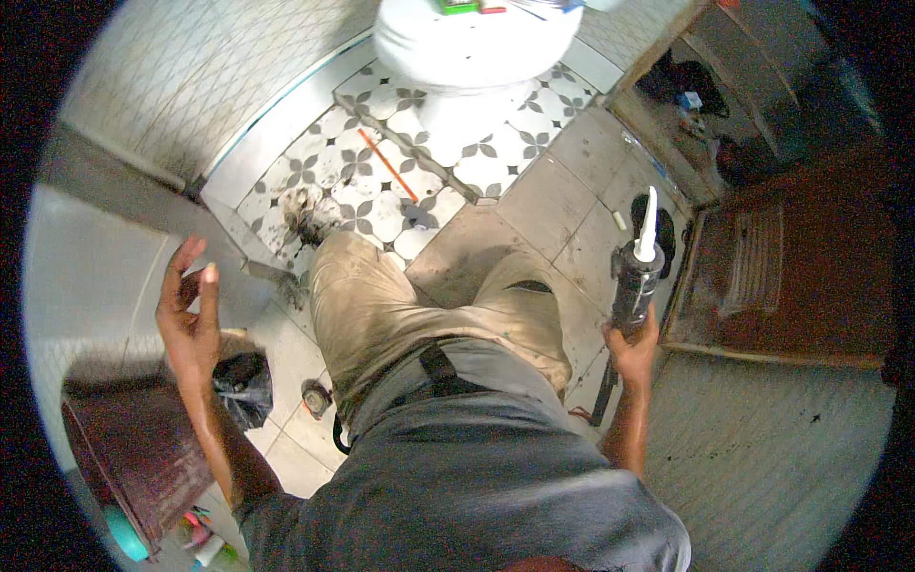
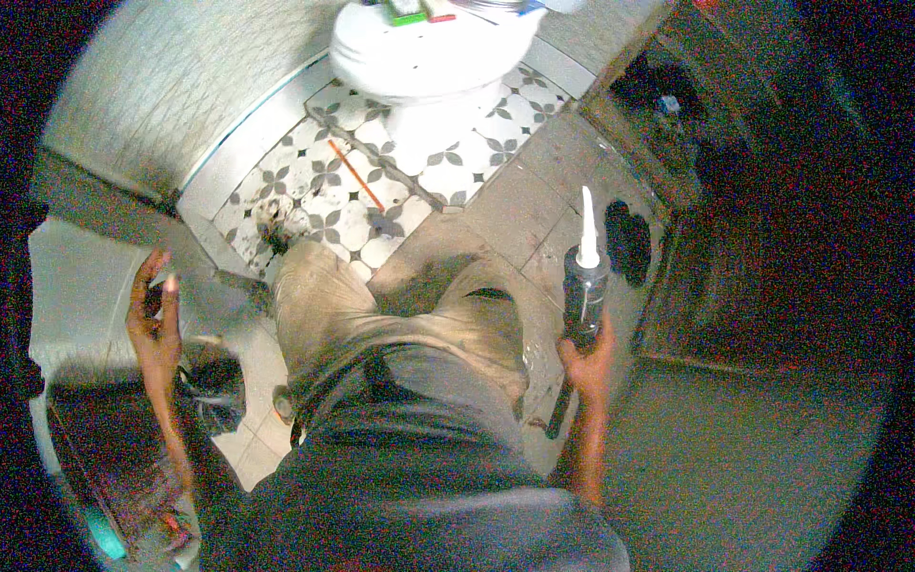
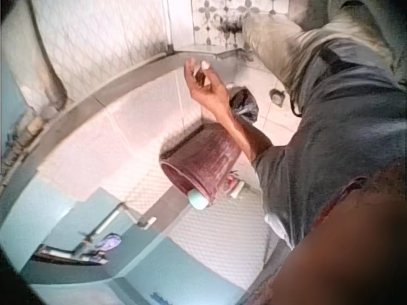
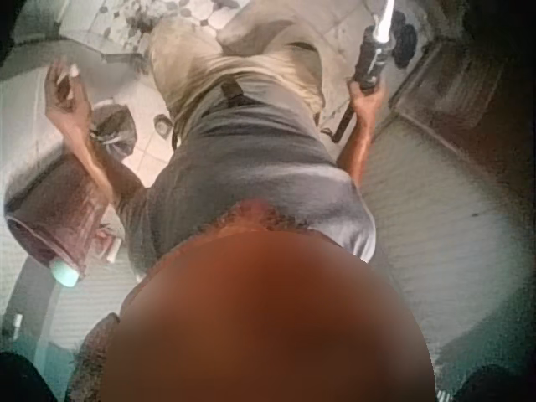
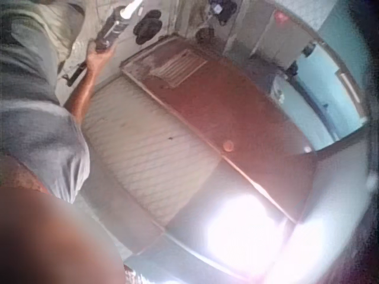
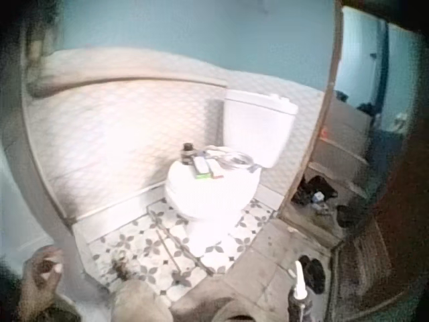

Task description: The person applies sealant around the base of a toilet using a caulking gun, then smooths the bead with a finger. They also wipe the floor and handle a black plastic bag.

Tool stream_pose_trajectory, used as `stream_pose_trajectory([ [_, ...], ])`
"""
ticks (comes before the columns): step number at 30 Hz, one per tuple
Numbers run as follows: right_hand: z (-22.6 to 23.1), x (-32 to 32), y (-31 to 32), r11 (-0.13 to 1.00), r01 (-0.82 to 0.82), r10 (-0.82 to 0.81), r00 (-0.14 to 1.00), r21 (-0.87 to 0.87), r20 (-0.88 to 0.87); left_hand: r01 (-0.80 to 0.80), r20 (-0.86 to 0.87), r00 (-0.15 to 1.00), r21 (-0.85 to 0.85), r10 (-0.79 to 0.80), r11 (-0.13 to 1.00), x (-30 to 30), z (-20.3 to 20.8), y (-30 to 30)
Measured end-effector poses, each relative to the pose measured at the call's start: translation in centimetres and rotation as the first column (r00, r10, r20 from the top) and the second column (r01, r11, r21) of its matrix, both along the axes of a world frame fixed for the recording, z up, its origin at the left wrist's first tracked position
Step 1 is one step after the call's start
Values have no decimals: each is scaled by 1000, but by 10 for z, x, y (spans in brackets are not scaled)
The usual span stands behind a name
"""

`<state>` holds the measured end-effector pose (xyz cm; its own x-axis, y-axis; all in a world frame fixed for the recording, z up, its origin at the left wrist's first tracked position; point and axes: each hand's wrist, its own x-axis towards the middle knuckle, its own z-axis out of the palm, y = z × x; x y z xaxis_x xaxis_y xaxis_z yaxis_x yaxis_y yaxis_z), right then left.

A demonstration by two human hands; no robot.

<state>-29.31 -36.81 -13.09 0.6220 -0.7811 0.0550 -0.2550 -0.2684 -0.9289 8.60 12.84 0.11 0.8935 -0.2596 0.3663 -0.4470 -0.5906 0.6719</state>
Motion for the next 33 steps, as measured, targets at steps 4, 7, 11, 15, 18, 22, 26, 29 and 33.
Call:
stream_pose_trajectory([
  [4, 46, 26, 5, 972, -230, 221, 965, -46, -143, -42, -191, 982, -151, 12, 988, -11, -27, 13],
  [7, 65, 72, 13, 902, -393, 367, 916, -179, -162, -33, -247, 969, -223, -23, 974, -20, -42, 12],
  [11, 73, 122, 34, 832, -532, 459, 820, -159, -341, -30, -299, 953, -278, -56, 960, -28, -64, 16],
  [15, 63, 160, 57, 827, -563, 502, 733, 5, -460, -48, -262, 965, -202, -6, 978, -30, -90, 31],
  [18, 57, 185, 65, 746, -665, 588, 673, -19, -448, -112, -316, 947, -149, 60, 982, -34, -107, 38],
  [22, 67, 201, 72, 731, -682, 605, 644, 6, -469, -188, -448, 887, -130, 112, 974, -36, -116, 29],
  [26, 73, 213, 56, 754, -650, 572, 721, -95, -392, -120, -473, 881, -236, -7, 964, -27, -116, -3],
  [29, 65, 216, 27, 755, -600, 568, 800, -263, -196, -8, -301, 953, -156, -40, 988, -5, -111, -20],
  [33, 46, 194, -17, 952, -281, 277, 960, -124, -44, -10, -254, 967, -90, -13, 996, 23, -104, -31],
])
